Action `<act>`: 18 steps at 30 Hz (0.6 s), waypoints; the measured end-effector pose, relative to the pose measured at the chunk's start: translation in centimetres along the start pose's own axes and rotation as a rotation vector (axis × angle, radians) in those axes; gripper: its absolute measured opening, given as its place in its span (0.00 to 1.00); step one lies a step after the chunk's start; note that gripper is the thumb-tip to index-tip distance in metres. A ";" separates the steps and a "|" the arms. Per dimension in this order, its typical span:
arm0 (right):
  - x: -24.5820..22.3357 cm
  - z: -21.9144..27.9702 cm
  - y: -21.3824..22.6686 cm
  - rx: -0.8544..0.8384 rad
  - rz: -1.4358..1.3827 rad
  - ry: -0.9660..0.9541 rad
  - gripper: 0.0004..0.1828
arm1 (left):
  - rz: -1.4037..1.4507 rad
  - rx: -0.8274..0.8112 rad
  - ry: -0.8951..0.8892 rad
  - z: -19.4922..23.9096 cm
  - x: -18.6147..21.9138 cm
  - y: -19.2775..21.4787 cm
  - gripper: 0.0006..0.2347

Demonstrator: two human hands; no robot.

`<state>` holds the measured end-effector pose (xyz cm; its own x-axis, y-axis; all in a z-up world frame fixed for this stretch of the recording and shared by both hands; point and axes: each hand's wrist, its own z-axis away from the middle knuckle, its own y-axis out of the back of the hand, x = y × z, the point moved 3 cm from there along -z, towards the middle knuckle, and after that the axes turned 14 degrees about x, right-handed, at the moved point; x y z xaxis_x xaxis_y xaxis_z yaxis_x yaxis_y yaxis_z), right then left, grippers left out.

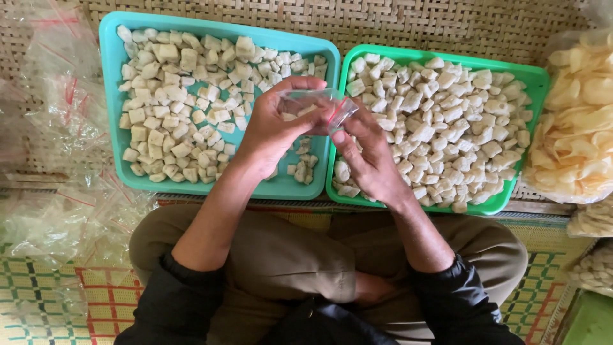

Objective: The person sits on a woven mat and repeatedly picks small white food pieces from two trays, placing them into small plastic bags. The person seals each bag and sets it aside in a growing stack.

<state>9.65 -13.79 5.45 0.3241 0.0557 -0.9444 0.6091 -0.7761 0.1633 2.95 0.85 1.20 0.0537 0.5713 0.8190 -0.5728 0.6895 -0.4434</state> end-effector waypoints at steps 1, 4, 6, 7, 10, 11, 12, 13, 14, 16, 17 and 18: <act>0.4 0.1 0.3 0.000 0.000 0.000 0.15 | 0.000 0.000 0.000 0.1 0.4 -0.2 0.17; 1.3 0.1 1.1 -0.009 -0.093 -0.054 0.14 | 0.022 -0.011 0.026 0.3 1.2 -0.5 0.22; 1.2 0.1 1.7 0.057 -0.035 -0.031 0.25 | -0.043 -0.099 0.056 0.4 1.2 -0.4 0.23; 1.7 0.4 1.9 0.057 -0.035 -0.029 0.25 | -0.043 -0.099 0.054 0.5 1.4 -0.3 0.23; 3.0 1.1 2.5 0.085 -0.003 -0.081 0.21 | -0.004 -0.210 0.083 0.9 1.9 -0.5 0.23; 3.0 1.0 2.5 0.096 -0.019 -0.083 0.20 | 0.027 -0.249 0.113 1.0 2.0 -0.7 0.21; 3.0 1.0 2.6 0.108 -0.036 -0.085 0.19 | 0.058 -0.289 0.144 1.1 2.2 -0.9 0.20; 2.2 0.3 2.4 0.107 -0.037 -0.083 0.19 | 0.057 -0.289 0.142 1.1 2.1 -0.6 0.20; 1.3 -0.4 2.1 0.090 -0.040 -0.064 0.16 | 0.056 -0.320 0.135 1.0 2.1 -0.5 0.20; 0.6 -1.1 2.0 0.074 -0.044 -0.043 0.14 | 0.055 -0.353 0.126 0.9 1.9 -0.3 0.20; 0.7 -1.1 2.1 0.067 -0.049 -0.033 0.14 | 0.054 -0.363 0.115 0.9 1.8 -0.2 0.19; 0.9 -1.1 2.1 0.060 -0.055 -0.022 0.14 | 0.054 -0.374 0.104 0.9 1.8 -0.1 0.19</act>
<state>12.04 -14.69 5.30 0.2747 0.0858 -0.9577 0.5805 -0.8088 0.0940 2.42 1.39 3.02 0.1255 0.6400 0.7580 -0.2407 0.7609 -0.6026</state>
